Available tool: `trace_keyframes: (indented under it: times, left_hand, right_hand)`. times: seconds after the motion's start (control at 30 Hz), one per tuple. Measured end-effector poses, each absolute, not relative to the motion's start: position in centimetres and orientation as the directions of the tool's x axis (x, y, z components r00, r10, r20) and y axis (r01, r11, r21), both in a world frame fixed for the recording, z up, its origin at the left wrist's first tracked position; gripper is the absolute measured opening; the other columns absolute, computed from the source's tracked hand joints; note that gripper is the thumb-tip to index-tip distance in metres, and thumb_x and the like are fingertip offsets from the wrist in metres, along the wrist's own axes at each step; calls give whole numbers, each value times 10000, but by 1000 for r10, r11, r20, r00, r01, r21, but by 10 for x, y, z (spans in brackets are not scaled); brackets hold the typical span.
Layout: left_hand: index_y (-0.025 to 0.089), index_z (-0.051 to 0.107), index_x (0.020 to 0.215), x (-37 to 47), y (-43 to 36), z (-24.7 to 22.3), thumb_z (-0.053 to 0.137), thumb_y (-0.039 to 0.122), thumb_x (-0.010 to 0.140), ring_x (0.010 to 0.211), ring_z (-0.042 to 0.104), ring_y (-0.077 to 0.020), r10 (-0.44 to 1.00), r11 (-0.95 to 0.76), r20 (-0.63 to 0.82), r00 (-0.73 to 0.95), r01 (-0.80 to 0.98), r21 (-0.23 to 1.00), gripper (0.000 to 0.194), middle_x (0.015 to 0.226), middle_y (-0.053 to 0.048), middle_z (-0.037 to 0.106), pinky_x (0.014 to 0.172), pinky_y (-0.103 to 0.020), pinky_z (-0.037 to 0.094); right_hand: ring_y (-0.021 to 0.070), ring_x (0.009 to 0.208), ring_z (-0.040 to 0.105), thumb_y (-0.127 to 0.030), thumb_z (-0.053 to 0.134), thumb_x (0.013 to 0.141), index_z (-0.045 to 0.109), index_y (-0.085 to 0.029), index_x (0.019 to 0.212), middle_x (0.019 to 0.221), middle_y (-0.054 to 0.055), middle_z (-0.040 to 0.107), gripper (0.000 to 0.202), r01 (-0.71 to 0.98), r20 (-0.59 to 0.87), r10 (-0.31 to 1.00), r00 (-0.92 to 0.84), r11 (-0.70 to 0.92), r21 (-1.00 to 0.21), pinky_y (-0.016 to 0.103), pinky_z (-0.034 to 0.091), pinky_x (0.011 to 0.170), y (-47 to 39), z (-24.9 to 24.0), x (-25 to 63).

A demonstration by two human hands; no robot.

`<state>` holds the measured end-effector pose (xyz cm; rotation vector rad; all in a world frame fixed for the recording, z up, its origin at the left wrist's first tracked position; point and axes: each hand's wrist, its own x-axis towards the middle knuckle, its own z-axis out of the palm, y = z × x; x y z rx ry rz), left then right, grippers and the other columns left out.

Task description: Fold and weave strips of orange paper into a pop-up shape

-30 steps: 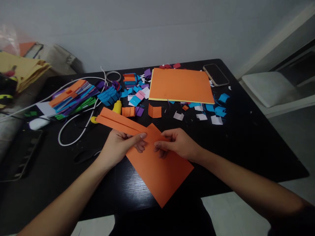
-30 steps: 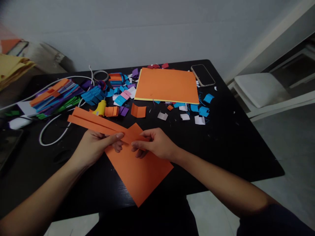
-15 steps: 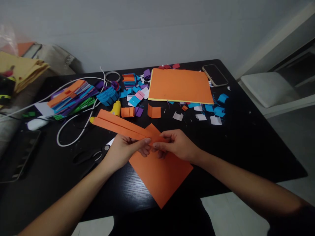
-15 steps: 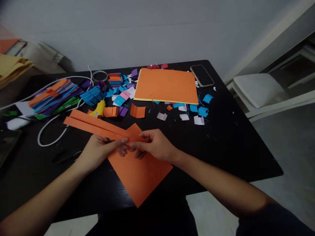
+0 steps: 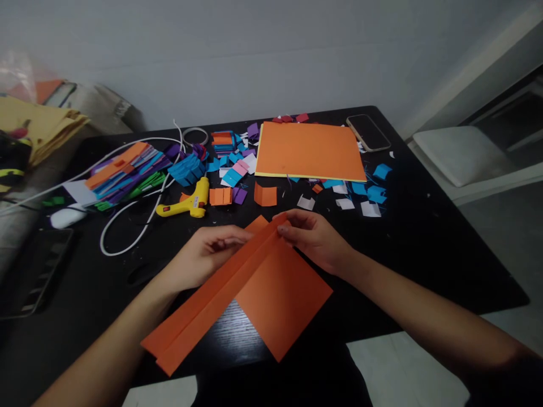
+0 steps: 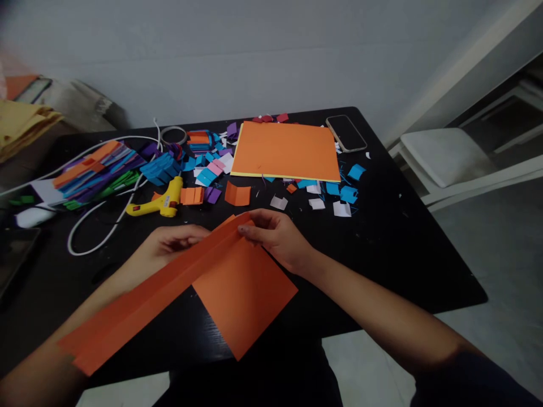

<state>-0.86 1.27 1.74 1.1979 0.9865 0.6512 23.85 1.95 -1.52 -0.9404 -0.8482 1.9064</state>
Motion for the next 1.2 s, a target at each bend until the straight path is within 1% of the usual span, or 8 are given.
trace_keyframes:
  times: [0.07, 0.17, 0.23, 0.37, 0.53, 0.8, 1.03, 1.2]
  left_hand:
    - [184, 793, 1061, -9, 15, 17, 764, 227, 860, 870, 763, -160, 855, 312, -295, 426, 31, 950, 207, 997, -84, 809, 713, -183, 577]
    - [175, 732, 1146, -4, 11, 12, 716, 332, 917, 834, 752, -162, 783, 421, -363, 504, 0, 907, 278, 1005, -98, 792, 658, -197, 566]
    - [174, 693, 1106, 3, 4, 9, 774, 325, 888, 836, 739, -143, 764, 407, -363, 534, 38, 913, 277, 961, -70, 785, 712, -192, 554]
    - [182, 623, 1020, 17, -6, 6, 820, 297, 849, 816, 738, -145, 778, 416, -374, 505, 32, 909, 286, 855, -29, 781, 780, -239, 552]
    - [160, 626, 856, 19, -4, 7, 865, 292, 791, 741, 712, -131, 841, 388, -362, 401, 19, 921, 280, 805, -20, 759, 686, -211, 516]
    - [163, 704, 854, 25, -7, 9, 711, 374, 940, 705, 663, -124, 850, 292, -284, 444, 51, 955, 228, 748, -5, 709, 688, -223, 512]
    - [169, 659, 766, 27, -9, 6, 762, 285, 905, 625, 669, -107, 870, 322, -270, 412, -62, 945, 208, 707, 12, 724, 632, -209, 532]
    - [167, 629, 743, 28, -10, 5, 779, 271, 893, 618, 681, -108, 879, 333, -270, 393, -101, 937, 236, 691, 19, 718, 621, -206, 546]
  right_hand:
    - [80, 707, 675, -261, 939, 689, 763, -209, 969, 865, -19, 756, 335, -301, -303, 860, -412, -442, -845, 193, 529, 652, 18, -13, 239]
    - [117, 704, 690, -223, 973, 607, 719, -182, 972, 815, -7, 747, 446, -156, -335, 823, -458, -445, -882, 229, 544, 644, 13, -12, 236]
    - [130, 689, 696, -209, 985, 566, 690, -171, 926, 778, -12, 733, 467, -127, -331, 820, -468, -433, -892, 248, 560, 649, 10, -13, 234]
    - [125, 630, 700, -262, 969, 613, 650, -183, 892, 763, -23, 724, 431, -166, -297, 849, -438, -401, -901, 276, 593, 668, 6, -15, 229]
    - [147, 678, 742, -339, 935, 687, 667, -188, 888, 787, -1, 749, 367, -239, -259, 892, -372, -361, -901, 289, 630, 698, 5, -13, 227]
    - [172, 645, 758, -392, 900, 740, 717, -191, 848, 735, 0, 753, 292, -239, -202, 906, -372, -304, -922, 318, 647, 677, 2, -9, 225]
    - [173, 697, 777, -351, 902, 742, 775, -174, 859, 755, 23, 783, 248, -252, -207, 909, -362, -309, -917, 317, 660, 737, 1, -9, 226]
    - [187, 698, 782, -362, 904, 735, 783, -174, 867, 756, 29, 788, 260, -250, -221, 906, -361, -322, -913, 335, 664, 736, 0, -10, 226]
